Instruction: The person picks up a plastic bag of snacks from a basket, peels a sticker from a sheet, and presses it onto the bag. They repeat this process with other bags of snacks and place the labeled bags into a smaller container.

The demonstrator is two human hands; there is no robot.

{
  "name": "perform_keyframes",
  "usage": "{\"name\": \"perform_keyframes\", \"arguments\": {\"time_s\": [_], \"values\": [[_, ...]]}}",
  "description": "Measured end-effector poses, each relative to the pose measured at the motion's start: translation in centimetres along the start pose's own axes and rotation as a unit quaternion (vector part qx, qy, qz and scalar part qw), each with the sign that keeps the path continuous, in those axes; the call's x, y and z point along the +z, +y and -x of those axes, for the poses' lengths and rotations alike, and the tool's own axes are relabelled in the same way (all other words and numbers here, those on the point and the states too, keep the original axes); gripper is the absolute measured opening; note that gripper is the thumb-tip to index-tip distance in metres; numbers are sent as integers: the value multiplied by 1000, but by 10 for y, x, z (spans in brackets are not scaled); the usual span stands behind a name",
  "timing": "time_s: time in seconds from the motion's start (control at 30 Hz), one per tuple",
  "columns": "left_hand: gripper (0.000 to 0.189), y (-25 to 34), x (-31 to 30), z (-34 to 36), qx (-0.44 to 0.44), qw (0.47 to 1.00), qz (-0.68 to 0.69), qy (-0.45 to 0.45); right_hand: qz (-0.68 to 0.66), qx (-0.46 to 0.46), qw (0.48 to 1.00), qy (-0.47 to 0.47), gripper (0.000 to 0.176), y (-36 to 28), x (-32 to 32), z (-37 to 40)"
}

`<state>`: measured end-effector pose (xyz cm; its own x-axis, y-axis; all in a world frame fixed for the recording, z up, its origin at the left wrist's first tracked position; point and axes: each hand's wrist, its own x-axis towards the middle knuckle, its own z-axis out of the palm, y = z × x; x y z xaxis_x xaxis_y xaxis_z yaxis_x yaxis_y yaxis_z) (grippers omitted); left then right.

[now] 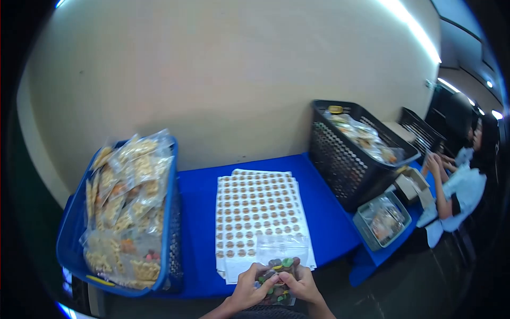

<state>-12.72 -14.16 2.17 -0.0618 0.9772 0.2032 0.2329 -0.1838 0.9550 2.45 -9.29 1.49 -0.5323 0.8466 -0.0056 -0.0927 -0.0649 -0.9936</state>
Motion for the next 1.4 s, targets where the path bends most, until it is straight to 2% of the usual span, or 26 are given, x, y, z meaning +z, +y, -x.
{"name": "perform_keyframes", "arguments": {"time_s": [0.07,0.1,0.13,0.2,0.27,0.33,0.4,0.47,0.53,0.57,0.6,0.67,0.7,0.73,0.77,0.8,0.87,0.93,1.0,1.1,1.13,1.17,1.2,1.27,1.3,1.4], "values": [[23,-5,7,1,29,999,35,-5,37,-76,996,-2,28,1,-9,12],[27,-6,6,-1,19,988,146,-36,50,-113,992,13,29,-4,-9,18],[35,-2,11,-3,27,990,134,-36,64,-148,987,27,29,-9,-12,24],[30,6,20,-11,132,991,2,-13,96,-141,985,3,29,-17,-29,39],[28,17,35,-14,128,991,44,-21,238,50,967,-74,27,-40,-39,61],[26,24,56,-9,115,989,89,-27,222,91,969,-57,30,-32,-51,84],[14,26,81,4,24,974,203,-96,157,-56,984,-56,31,-27,-64,101],[11,32,108,12,48,970,207,-121,130,-115,985,-11,31,-31,-79,124],[10,40,132,21,82,962,139,-222,-35,-152,988,10,27,-31,-99,148],[9,39,143,26,73,949,152,-268,38,-173,983,36,20,-41,-104,156],[9,42,153,30,73,947,153,-274,39,-174,983,42,20,-42,-111,164],[9,46,172,38,111,953,113,-260,190,-212,956,66,13,-41,-125,180],[14,50,178,42,76,945,93,-303,191,-210,956,70,13,-39,-131,190],[14,53,188,44,77,944,97,-307,252,-232,931,129,10,-38,-137,200],[16,56,200,46,139,938,120,-293,311,-252,898,186,7,-37,-143,209],[19,60,212,48,199,929,144,-277,315,-248,897,189,7,-38,-148,218],[23,68,233,54,193,923,163,-288,340,-251,866,269,5,-40,-157,234],[21,70,251,55,108,937,119,-310,318,-239,875,277,6,-48,-159,250],[19,72,268,56,103,943,91,-304,267,-222,893,286,9,-59,-156,265],[17,80,290,49,145,938,92,-300,281,-194,884,321,13,-61,-164,290],[17,83,297,45,216,912,92,-336,265,-187,883,339,14,-60,-169,296],[17,85,304,41,286,879,94,-368,288,-217,843,399,11,-59,-173,300],[17,90,308,38,309,849,69,-424,289,-220,840,403,11,-59,-177,303],[16,93,320,37,343,833,-1,-433,326,-202,821,422,10,-60,-182,307],[12,104,322,37,346,865,56,-358,300,-181,828,438,8,-56,-182,307],[10,98,345,27,314,886,82,-330,343,-190,785,480,10,-45,-198,302]]}}
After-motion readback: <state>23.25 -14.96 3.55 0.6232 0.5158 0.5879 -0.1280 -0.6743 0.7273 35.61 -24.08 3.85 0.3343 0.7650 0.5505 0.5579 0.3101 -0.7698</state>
